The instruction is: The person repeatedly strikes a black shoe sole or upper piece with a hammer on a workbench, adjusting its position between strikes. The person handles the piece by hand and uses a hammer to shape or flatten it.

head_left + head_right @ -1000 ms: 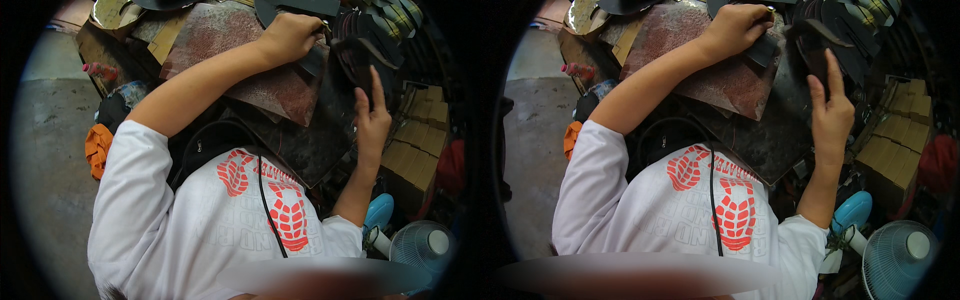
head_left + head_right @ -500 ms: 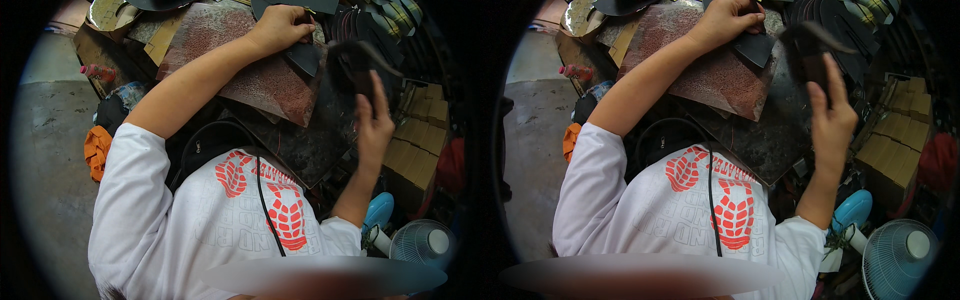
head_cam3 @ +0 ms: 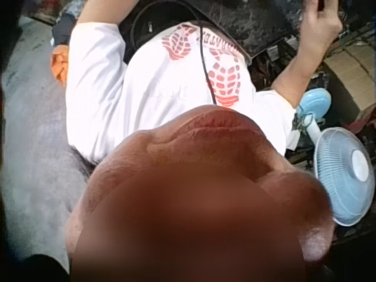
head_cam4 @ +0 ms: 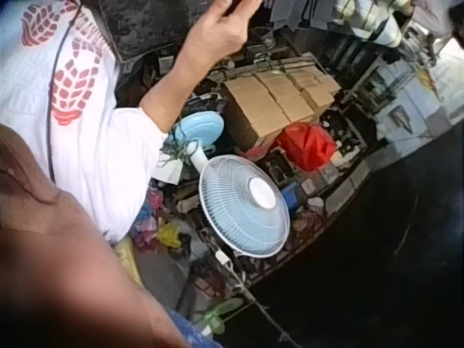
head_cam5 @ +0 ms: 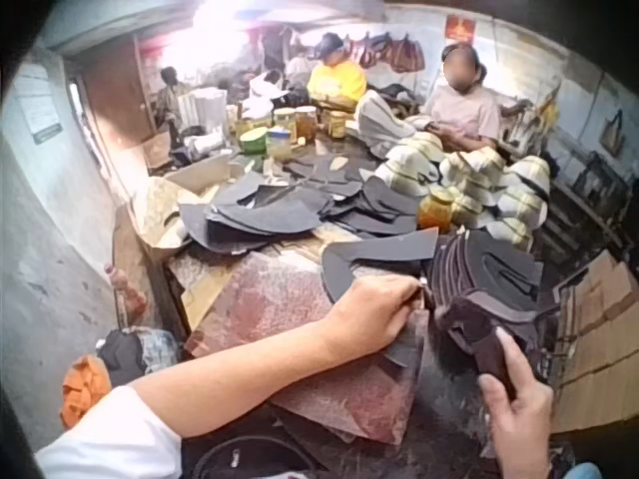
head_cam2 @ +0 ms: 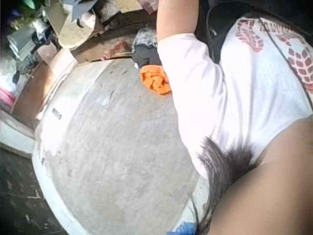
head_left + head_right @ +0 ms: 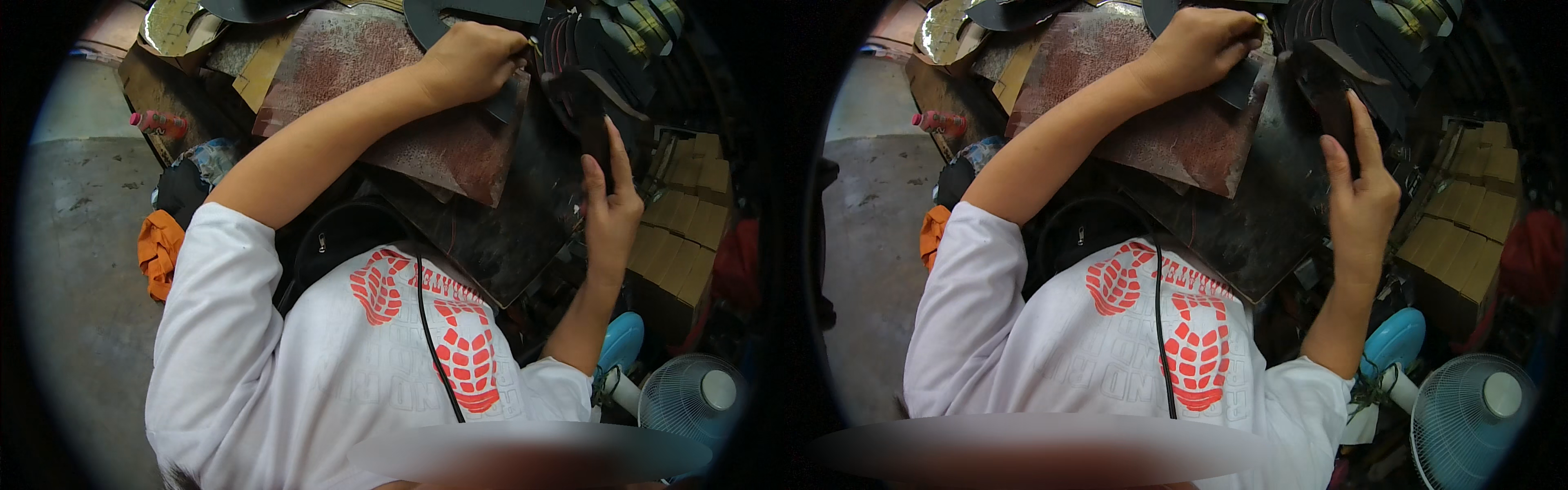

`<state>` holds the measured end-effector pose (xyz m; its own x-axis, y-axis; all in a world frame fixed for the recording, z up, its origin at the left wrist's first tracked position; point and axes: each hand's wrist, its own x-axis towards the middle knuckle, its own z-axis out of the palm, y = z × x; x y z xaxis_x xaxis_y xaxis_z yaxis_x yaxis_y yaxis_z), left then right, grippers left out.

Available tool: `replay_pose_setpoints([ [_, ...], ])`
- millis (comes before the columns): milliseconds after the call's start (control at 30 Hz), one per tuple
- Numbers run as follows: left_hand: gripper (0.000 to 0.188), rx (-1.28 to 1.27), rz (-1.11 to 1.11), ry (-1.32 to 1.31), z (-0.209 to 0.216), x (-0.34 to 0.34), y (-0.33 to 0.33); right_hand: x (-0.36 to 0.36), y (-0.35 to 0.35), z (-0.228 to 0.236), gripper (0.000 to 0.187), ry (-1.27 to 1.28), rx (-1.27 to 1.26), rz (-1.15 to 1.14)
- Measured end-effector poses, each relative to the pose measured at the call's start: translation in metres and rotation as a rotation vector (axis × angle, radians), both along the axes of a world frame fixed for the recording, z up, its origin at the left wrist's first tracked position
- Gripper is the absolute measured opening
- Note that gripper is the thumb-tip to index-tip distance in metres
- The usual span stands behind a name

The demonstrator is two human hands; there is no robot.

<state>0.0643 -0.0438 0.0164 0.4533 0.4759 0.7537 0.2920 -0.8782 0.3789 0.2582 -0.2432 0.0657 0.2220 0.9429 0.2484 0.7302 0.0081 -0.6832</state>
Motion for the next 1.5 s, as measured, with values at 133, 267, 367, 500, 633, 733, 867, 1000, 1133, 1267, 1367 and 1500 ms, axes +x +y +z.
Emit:
replay_pose_setpoints([
  [133,0.016,-0.046,-0.026,0.044,0.004,-0.008,-0.002,0.022,-0.003,0.060,0.039,0.004,0.070,-0.045],
  [267,0.016,0.063,-0.020,0.044,0.009,-0.005,-0.010,0.022,0.001,0.112,0.057,0.210,0.458,0.213],
  [367,0.018,0.056,-0.032,0.093,0.009,-0.003,-0.014,0.004,0.016,0.069,0.041,-0.108,0.242,0.256],
  [500,0.013,-0.064,0.001,-0.018,0.005,-0.005,-0.006,-0.004,0.012,0.001,0.048,0.054,0.027,-0.074],
  [633,0.017,-0.466,0.007,-0.118,-0.004,-0.004,0.007,-0.014,0.005,-0.019,0.052,-0.106,-0.098,-0.038],
  [733,0.021,-0.914,-0.138,-0.440,-0.007,-0.005,0.011,-0.027,0.006,-0.015,0.053,-0.080,-0.154,-0.049],
  [867,0.019,-1.044,-0.204,-0.467,-0.003,-0.007,0.010,-0.029,0.006,-0.016,0.052,-0.038,-0.184,-0.075],
  [1000,0.019,-0.825,-0.075,-0.186,0.004,-0.011,0.004,-0.014,-0.001,-0.029,0.050,0.068,-0.137,0.002],
  [1133,0.019,-0.742,-0.063,-0.142,0.004,-0.011,0.003,-0.005,-0.009,-0.020,0.049,0.211,-0.104,-0.031],
  [1267,0.022,-0.634,-0.089,-0.202,-0.001,-0.006,0.002,0.001,-0.016,0.047,0.046,0.106,0.306,-0.041],
  [1367,0.017,-0.152,0.030,-0.075,-0.001,-0.002,-0.002,0.001,-0.028,0.107,0.072,0.269,0.539,0.024],
  [1500,0.012,0.076,-0.032,-0.045,0.005,0.003,-0.014,-0.015,-0.017,0.080,0.050,0.015,0.325,-0.040],
])
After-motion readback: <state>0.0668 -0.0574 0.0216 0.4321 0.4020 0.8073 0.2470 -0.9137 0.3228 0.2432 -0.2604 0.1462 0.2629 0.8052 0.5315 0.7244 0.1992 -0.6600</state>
